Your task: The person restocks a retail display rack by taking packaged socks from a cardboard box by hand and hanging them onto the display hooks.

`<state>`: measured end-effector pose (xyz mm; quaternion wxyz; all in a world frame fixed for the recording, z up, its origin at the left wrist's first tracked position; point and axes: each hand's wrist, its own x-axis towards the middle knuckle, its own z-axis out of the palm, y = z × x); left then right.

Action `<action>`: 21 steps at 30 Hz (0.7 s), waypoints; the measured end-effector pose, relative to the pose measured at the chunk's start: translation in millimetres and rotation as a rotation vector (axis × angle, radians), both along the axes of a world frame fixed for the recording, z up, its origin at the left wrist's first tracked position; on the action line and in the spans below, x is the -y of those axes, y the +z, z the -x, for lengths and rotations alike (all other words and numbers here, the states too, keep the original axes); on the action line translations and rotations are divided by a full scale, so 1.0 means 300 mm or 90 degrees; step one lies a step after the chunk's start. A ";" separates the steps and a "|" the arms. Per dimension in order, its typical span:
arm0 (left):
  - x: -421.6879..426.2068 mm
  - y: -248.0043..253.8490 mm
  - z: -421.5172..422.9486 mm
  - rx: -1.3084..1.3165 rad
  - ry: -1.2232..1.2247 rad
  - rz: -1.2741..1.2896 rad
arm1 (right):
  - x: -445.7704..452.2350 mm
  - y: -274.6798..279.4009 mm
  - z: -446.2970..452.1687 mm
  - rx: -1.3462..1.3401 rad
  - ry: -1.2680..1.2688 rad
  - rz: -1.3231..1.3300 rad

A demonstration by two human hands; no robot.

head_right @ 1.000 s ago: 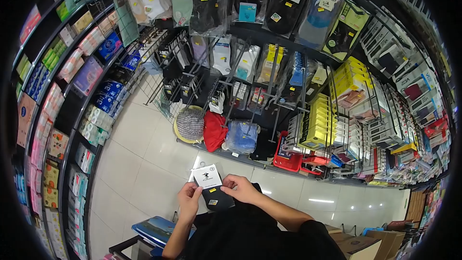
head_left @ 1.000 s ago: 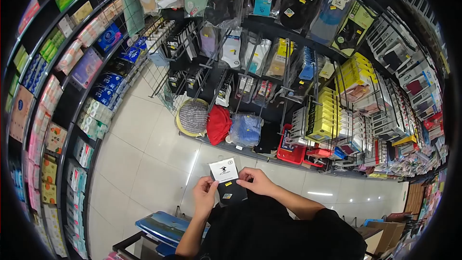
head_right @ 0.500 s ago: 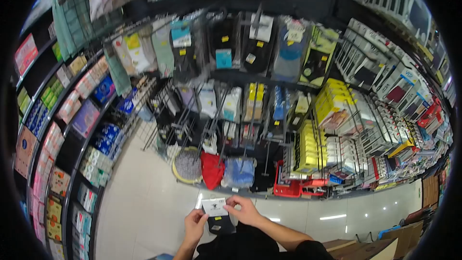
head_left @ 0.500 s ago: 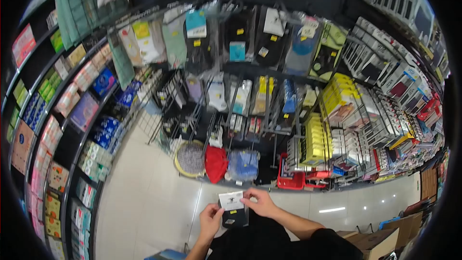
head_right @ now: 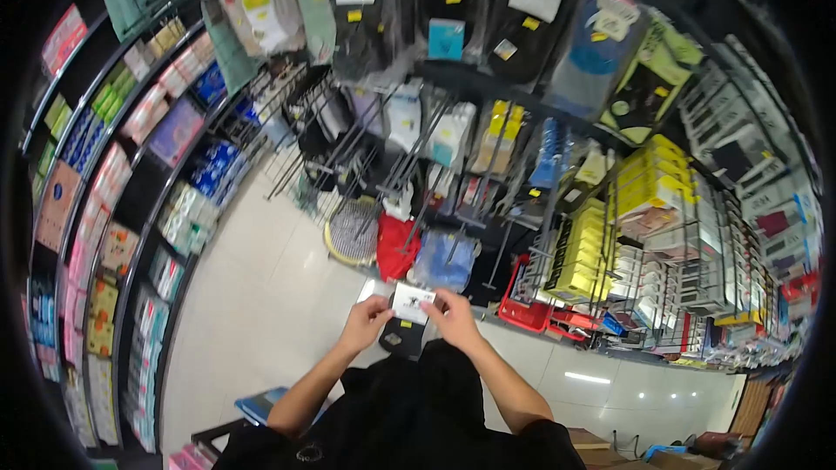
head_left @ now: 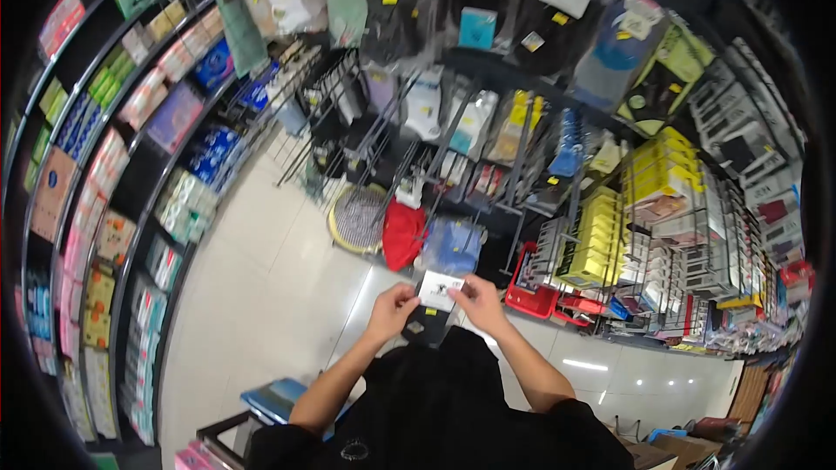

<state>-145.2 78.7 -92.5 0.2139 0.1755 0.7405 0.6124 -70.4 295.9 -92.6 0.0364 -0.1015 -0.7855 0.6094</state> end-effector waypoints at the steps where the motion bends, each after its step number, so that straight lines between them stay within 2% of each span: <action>1: -0.012 -0.027 0.007 0.002 0.017 0.015 | 0.006 -0.033 0.014 0.010 -0.010 0.019; 4: -0.049 -0.100 0.050 -0.043 0.057 0.074 | 0.015 -0.048 0.067 0.028 -0.049 0.020; 6: -0.055 -0.110 0.075 -0.062 0.083 0.123 | 0.032 -0.058 0.105 -0.018 -0.057 0.031; 8: -0.060 -0.142 0.069 -0.081 0.184 0.184 | 0.049 -0.121 0.141 -0.011 -0.053 0.040; 9: -0.042 -0.165 0.066 -0.077 0.179 0.231 | 0.070 -0.169 0.148 -0.001 -0.047 0.040; 12: 0.016 -0.196 0.045 -0.022 0.222 0.214 | 0.124 -0.340 0.189 0.004 -0.099 0.052; 14: 0.081 -0.215 0.042 0.007 0.220 0.213 | 0.157 -0.466 0.211 0.084 -0.096 0.050; 16: 0.156 -0.246 0.023 0.078 0.218 0.246 | 0.162 -0.622 0.248 0.099 -0.150 -0.005; 18: 0.240 -0.273 0.004 0.073 0.223 0.248 | 0.156 -0.679 0.305 0.108 -0.263 0.031; 19: 0.281 -0.276 -0.003 0.093 0.216 0.255 | 0.147 -0.711 0.324 0.115 -0.258 0.025; 21: 0.363 -0.273 -0.004 0.124 0.188 0.293 | 0.130 -0.737 0.375 0.039 -0.321 0.052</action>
